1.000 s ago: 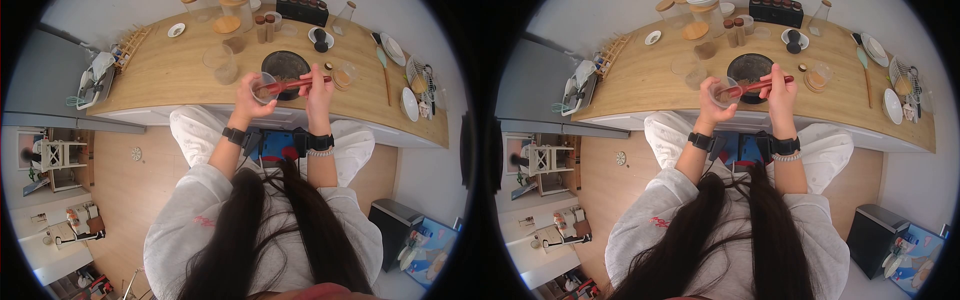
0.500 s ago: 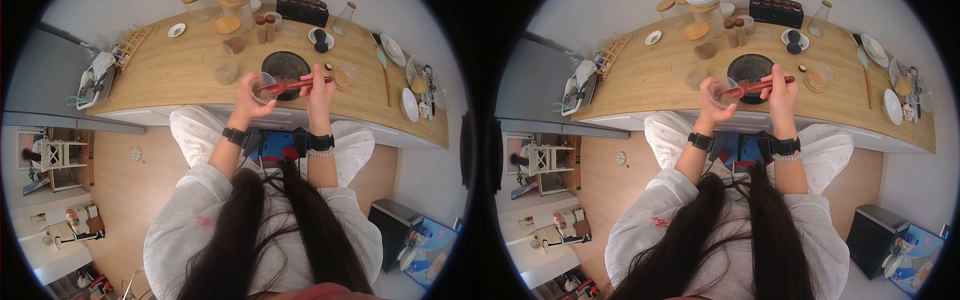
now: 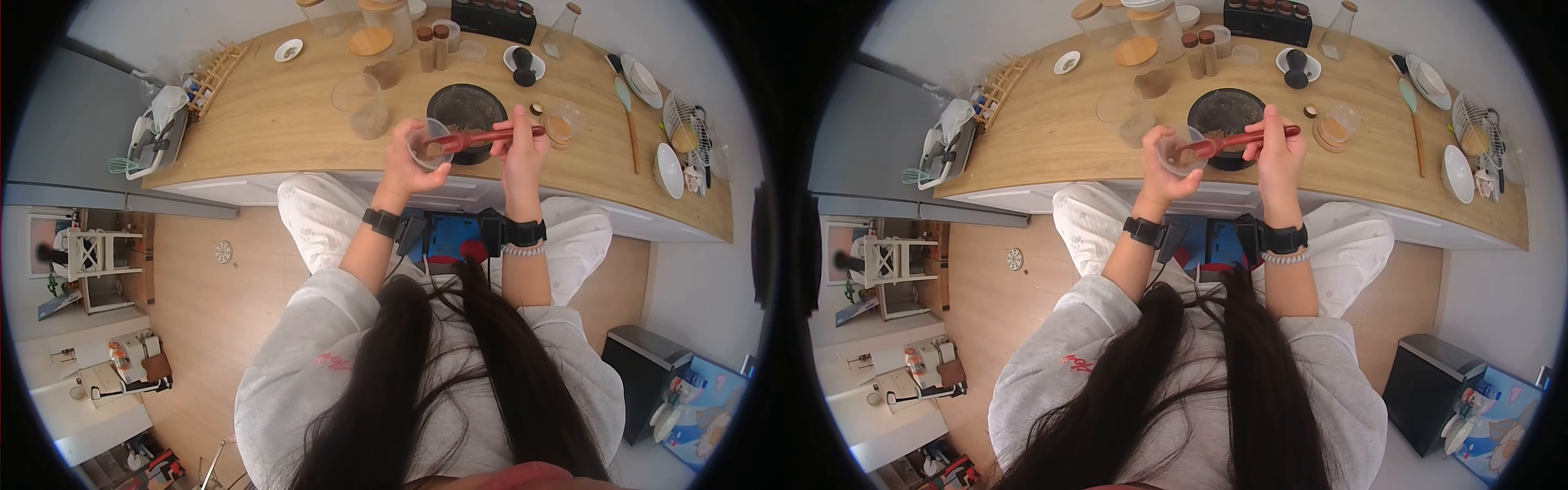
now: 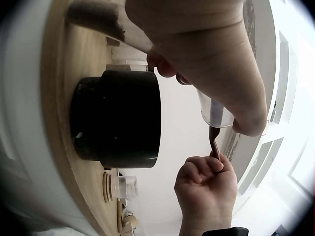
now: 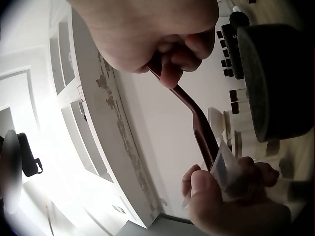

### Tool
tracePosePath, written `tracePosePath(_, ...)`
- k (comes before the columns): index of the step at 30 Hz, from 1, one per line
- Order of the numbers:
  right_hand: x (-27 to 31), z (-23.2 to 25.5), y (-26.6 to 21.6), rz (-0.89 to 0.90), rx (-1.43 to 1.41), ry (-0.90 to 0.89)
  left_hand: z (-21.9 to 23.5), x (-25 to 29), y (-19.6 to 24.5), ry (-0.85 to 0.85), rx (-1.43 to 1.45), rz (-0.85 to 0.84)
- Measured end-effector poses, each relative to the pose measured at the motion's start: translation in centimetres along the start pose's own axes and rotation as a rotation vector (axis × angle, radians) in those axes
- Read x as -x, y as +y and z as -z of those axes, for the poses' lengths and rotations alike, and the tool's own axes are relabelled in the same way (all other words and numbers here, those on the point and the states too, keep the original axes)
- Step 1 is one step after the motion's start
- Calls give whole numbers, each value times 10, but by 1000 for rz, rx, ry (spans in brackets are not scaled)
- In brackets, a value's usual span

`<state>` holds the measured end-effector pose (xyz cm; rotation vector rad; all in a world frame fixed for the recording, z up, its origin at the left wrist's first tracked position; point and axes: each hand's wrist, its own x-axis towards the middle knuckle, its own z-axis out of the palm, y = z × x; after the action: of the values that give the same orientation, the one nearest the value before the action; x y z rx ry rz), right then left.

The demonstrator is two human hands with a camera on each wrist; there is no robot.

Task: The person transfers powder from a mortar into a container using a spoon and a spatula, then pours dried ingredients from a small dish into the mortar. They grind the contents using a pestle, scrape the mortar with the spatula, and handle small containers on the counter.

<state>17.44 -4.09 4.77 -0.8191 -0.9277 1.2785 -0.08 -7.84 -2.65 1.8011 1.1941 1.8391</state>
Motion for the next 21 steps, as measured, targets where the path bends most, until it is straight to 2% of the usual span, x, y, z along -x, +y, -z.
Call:
tracePosePath(3,0,1,0,1,17,2,1,1,0,-46,-18,58)
tracePosePath(6,0,1,0,5,26,16,0,-2,3,3,-18,-29)
tracePosePath(9,0,1,0,19,31,8,1,-1,5,-34,2,52)
tracePosePath(11,1,2,-1,28,36,7,1,-4,8,-6,-68,-43)
tracePosePath(21,4,1,-4,71,104,-118,-2,-3,-2,-6,35,-19)
